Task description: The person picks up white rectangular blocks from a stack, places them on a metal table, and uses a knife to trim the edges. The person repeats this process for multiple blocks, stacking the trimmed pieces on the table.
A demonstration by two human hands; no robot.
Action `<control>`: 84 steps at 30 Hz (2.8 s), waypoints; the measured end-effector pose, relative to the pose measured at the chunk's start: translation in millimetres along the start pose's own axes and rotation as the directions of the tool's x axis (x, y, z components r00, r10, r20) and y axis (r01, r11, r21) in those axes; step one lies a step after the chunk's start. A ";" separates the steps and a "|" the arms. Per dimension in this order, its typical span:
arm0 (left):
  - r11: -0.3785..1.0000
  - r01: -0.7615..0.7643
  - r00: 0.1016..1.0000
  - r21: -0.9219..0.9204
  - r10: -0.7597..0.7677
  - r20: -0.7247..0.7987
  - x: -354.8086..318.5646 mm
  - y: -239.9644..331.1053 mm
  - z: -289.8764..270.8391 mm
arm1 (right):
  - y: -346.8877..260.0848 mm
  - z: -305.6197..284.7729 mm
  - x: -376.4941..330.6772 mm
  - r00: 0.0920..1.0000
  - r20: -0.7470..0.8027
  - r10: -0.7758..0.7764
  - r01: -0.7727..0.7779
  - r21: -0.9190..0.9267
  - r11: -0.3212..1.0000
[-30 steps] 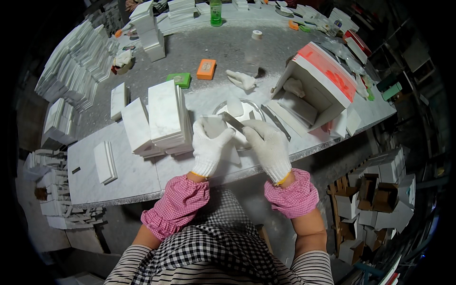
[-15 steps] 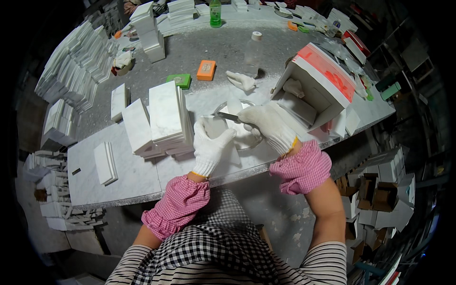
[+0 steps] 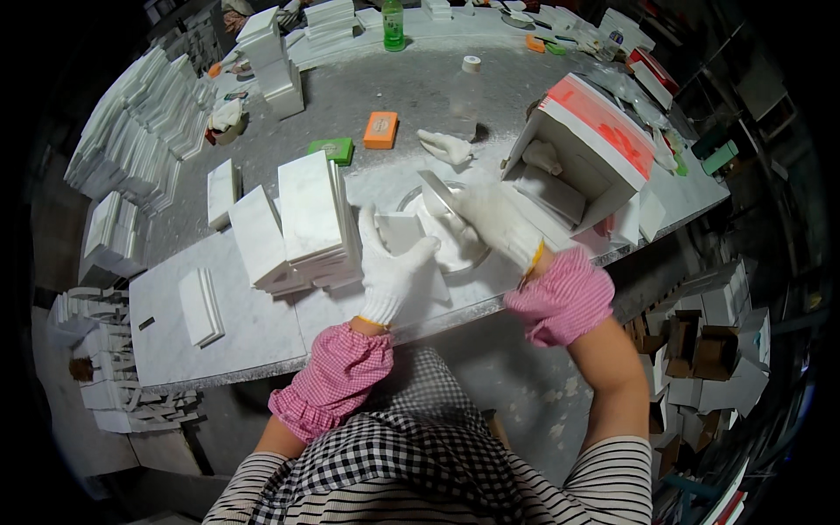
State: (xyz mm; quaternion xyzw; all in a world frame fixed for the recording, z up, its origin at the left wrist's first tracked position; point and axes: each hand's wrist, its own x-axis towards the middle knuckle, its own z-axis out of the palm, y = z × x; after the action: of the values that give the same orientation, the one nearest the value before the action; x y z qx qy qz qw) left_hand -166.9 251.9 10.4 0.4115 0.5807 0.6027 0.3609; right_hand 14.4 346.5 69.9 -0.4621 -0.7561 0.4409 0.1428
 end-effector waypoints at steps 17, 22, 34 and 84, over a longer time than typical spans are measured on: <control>0.928 -0.205 0.963 0.310 0.135 0.234 11.9 -11.4 -18.0 | 30.4 75.3 -55.7 0.847 -0.522 0.098 -0.058 0.093 0.994; 0.934 -0.164 0.948 0.317 0.061 0.311 13.5 4.4 -24.1 | 54.5 64.0 -56.6 0.860 -0.500 0.097 -0.123 -0.019 0.992; 0.933 -0.261 0.941 0.247 0.188 0.281 19.7 -22.8 -25.7 | 63.0 59.7 -47.6 0.932 -0.340 0.127 -0.141 -0.017 0.990; 0.898 0.251 0.955 -0.361 -0.169 0.245 16.1 -27.9 -9.4 | -8.6 76.5 -51.2 0.902 -0.401 0.159 0.059 0.479 0.876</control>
State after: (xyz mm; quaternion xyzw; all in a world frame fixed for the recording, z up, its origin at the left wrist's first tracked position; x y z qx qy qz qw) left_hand -183.2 264.6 -16.1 0.3270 0.4501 0.6168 0.5568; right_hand -11.0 261.9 42.9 -0.5175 -0.5603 0.5054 0.4036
